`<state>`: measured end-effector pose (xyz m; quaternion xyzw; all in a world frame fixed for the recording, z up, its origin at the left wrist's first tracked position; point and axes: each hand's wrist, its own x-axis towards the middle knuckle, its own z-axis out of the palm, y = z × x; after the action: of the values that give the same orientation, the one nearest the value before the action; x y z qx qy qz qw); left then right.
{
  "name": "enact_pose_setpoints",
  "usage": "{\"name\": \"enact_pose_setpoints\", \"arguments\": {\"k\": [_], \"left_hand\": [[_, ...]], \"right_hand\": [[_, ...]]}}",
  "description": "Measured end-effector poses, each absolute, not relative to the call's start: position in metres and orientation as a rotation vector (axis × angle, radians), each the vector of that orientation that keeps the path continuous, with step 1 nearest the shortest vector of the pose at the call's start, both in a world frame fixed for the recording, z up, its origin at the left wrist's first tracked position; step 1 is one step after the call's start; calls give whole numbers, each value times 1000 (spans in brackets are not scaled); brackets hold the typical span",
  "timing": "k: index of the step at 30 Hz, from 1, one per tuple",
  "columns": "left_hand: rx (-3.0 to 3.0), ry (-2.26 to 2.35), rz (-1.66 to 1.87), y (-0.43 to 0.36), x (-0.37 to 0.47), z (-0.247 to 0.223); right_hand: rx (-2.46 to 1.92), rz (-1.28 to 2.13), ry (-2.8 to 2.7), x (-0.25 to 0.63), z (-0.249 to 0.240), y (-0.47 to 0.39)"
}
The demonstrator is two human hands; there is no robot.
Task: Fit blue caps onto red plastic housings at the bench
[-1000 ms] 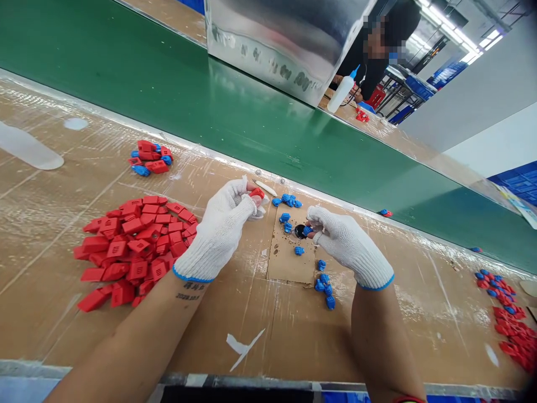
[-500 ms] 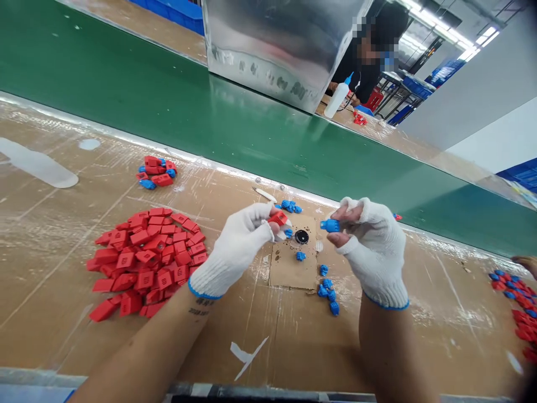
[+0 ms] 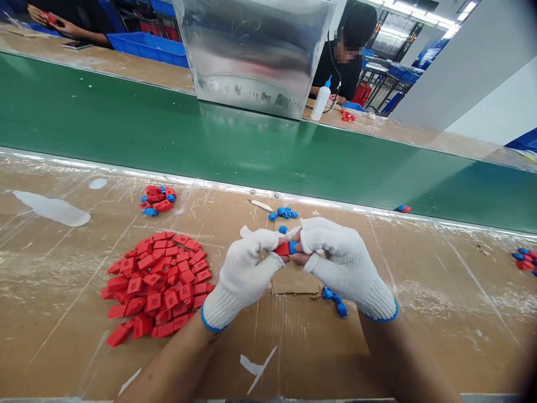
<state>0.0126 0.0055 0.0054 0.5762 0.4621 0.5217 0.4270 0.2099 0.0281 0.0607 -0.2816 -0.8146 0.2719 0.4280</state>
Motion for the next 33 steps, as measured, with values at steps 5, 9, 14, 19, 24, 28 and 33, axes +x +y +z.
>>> {"name": "enact_pose_setpoints", "arguments": {"k": [5, 9, 14, 19, 24, 28, 33], "left_hand": [[1539, 1138, 1229, 0, 10, 18], [1246, 896, 1184, -8, 32, 11], [1232, 971, 1137, -4, 39, 10], [1925, 1755, 828, 22, -48, 22], [2121, 1958, 96, 31, -132, -2], [2148, 1902, 91, 31, -149, -17], [2110, 1949, 54, 37, -145, -9]], "right_hand": [[-714, 823, -2052, 210, 64, 28], [-606, 919, -2035, 190, 54, 19], [-592, 1030, -1595, 191, 49, 6], [-883, 908, -1342, 268, 66, 70], [-1332, 620, -1595, 311, 43, 174], [-1447, 420, -1796, 317, 2, 207], [-1507, 341, -1850, 334, -25, 191]]}}
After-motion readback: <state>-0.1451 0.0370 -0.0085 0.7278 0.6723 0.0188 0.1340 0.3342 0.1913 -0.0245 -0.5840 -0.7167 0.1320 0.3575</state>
